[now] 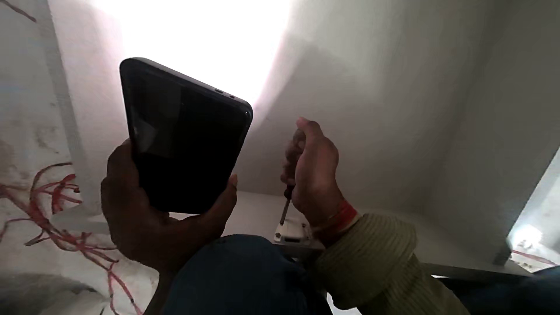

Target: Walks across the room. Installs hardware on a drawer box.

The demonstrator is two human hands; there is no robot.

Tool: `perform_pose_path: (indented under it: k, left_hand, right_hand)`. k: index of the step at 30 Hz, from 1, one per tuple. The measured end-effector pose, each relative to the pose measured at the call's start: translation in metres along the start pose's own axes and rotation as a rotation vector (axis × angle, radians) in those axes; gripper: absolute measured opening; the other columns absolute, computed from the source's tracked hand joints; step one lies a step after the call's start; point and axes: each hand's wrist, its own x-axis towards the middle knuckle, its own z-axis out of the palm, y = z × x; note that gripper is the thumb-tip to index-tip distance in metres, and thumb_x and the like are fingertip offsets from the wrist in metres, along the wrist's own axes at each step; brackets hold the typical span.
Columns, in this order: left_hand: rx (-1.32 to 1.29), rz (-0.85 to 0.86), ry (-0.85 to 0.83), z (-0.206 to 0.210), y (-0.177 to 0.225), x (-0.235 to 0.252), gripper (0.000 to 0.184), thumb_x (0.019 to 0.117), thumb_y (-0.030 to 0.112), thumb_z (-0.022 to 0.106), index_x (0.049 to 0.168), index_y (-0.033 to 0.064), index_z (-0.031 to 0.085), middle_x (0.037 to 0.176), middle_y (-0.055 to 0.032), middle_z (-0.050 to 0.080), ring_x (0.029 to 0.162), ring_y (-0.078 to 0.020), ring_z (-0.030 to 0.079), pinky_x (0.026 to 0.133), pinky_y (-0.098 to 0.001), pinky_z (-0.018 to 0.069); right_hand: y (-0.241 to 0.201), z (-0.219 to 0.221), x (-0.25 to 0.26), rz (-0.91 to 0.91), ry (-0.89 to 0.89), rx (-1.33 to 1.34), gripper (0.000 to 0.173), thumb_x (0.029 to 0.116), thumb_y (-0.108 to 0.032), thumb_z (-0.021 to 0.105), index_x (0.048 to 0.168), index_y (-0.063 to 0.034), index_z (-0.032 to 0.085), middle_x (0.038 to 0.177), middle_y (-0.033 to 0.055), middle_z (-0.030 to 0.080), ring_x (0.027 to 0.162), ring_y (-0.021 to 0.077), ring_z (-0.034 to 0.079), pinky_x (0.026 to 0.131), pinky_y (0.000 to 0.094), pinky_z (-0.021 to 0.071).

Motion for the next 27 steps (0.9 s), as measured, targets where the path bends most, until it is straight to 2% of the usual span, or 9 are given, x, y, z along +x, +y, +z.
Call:
perform_pose_path:
  k: [3,5,6,9,12,14,18,24,27]
  left_hand:
    - [-0.011,0.064,0.013,0.000,-0.010,-0.001,0.106,0.0694,0.063,0.085,0.150,0.0044,0.046,0.139,-0.0173,0.057,0.125,-0.0255,0.058,0.105,-0.0410,0.0473]
    - [-0.019,0.046,-0.009,0.000,-0.001,0.004,0.102,0.0712,0.062,0.084,0.149,0.0065,0.048,0.136,-0.0165,0.060,0.123,-0.0240,0.060,0.103,-0.0406,0.0488]
    - [-0.026,0.030,-0.025,-0.002,0.007,0.006,0.100,0.0727,0.059,0.084,0.150,0.0061,0.047,0.137,-0.0173,0.059,0.125,-0.0232,0.059,0.106,-0.0391,0.0471]
    - [-0.037,0.003,-0.066,-0.007,0.021,0.008,0.100,0.0747,0.056,0.083,0.151,0.0057,0.045,0.140,-0.0199,0.057,0.129,-0.0258,0.056,0.109,-0.0397,0.0446]
    - [-0.051,0.024,-0.016,-0.007,0.026,0.006,0.096,0.0716,0.052,0.084,0.146,0.0026,0.051,0.132,-0.0231,0.062,0.121,-0.0275,0.060,0.104,-0.0389,0.0473]
    - [-0.069,0.029,-0.025,-0.007,0.030,0.007,0.096,0.0709,0.053,0.083,0.147,0.0037,0.051,0.132,-0.0221,0.062,0.122,-0.0258,0.060,0.104,-0.0381,0.0472]
    - [-0.120,0.067,-0.032,-0.007,0.028,0.004,0.094,0.0708,0.051,0.083,0.146,0.0033,0.052,0.131,-0.0210,0.062,0.120,-0.0237,0.060,0.102,-0.0365,0.0482]
    - [-0.143,0.103,-0.011,-0.006,0.024,0.004,0.097,0.0712,0.050,0.084,0.147,0.0003,0.050,0.134,-0.0222,0.061,0.124,-0.0214,0.059,0.106,-0.0336,0.0462]
    - [-0.141,0.104,0.001,-0.006,0.024,0.003,0.096,0.0714,0.050,0.084,0.146,0.0001,0.051,0.132,-0.0221,0.062,0.122,-0.0218,0.060,0.105,-0.0327,0.0463]
  right_hand:
    - [-0.003,-0.009,0.008,0.127,-0.323,0.141,0.049,0.1105,-0.036,0.036,0.064,-0.0222,0.035,0.047,-0.0085,0.030,0.036,0.0022,0.028,0.036,0.0176,0.0252]
    - [0.000,-0.012,0.016,0.153,-0.570,0.239,0.049,0.1100,-0.033,0.034,0.062,-0.0228,0.036,0.045,-0.0088,0.031,0.035,0.0017,0.029,0.035,0.0170,0.0258]
    - [0.001,-0.009,0.018,0.150,-0.592,0.223,0.049,0.1103,-0.033,0.036,0.063,-0.0220,0.037,0.046,-0.0085,0.031,0.035,0.0018,0.029,0.035,0.0169,0.0261]
    - [-0.007,-0.006,0.013,0.159,-0.395,0.110,0.043,0.1101,-0.038,0.044,0.071,-0.0196,0.040,0.050,-0.0084,0.033,0.037,0.0016,0.031,0.036,0.0160,0.0288]
    - [-0.028,-0.018,0.001,-0.010,-0.229,0.065,0.042,0.1109,-0.039,0.042,0.075,-0.0185,0.044,0.051,-0.0087,0.036,0.036,0.0002,0.033,0.034,0.0147,0.0301]
    - [-0.037,-0.028,-0.001,-0.052,-0.141,0.093,0.044,0.1109,-0.041,0.041,0.073,-0.0187,0.041,0.050,-0.0076,0.034,0.036,0.0014,0.030,0.033,0.0160,0.0277]
    - [-0.025,-0.031,-0.005,-0.023,-0.092,0.108,0.044,0.1103,-0.043,0.042,0.073,-0.0196,0.040,0.050,-0.0080,0.032,0.036,0.0017,0.027,0.034,0.0165,0.0242]
    - [-0.016,-0.030,-0.005,-0.016,-0.057,0.049,0.042,0.1106,-0.041,0.043,0.075,-0.0190,0.041,0.050,-0.0078,0.033,0.036,0.0018,0.028,0.034,0.0167,0.0258]
    - [-0.013,-0.031,-0.005,-0.019,-0.039,0.051,0.042,0.1107,-0.041,0.042,0.075,-0.0196,0.040,0.051,-0.0081,0.032,0.036,0.0018,0.028,0.035,0.0166,0.0257]
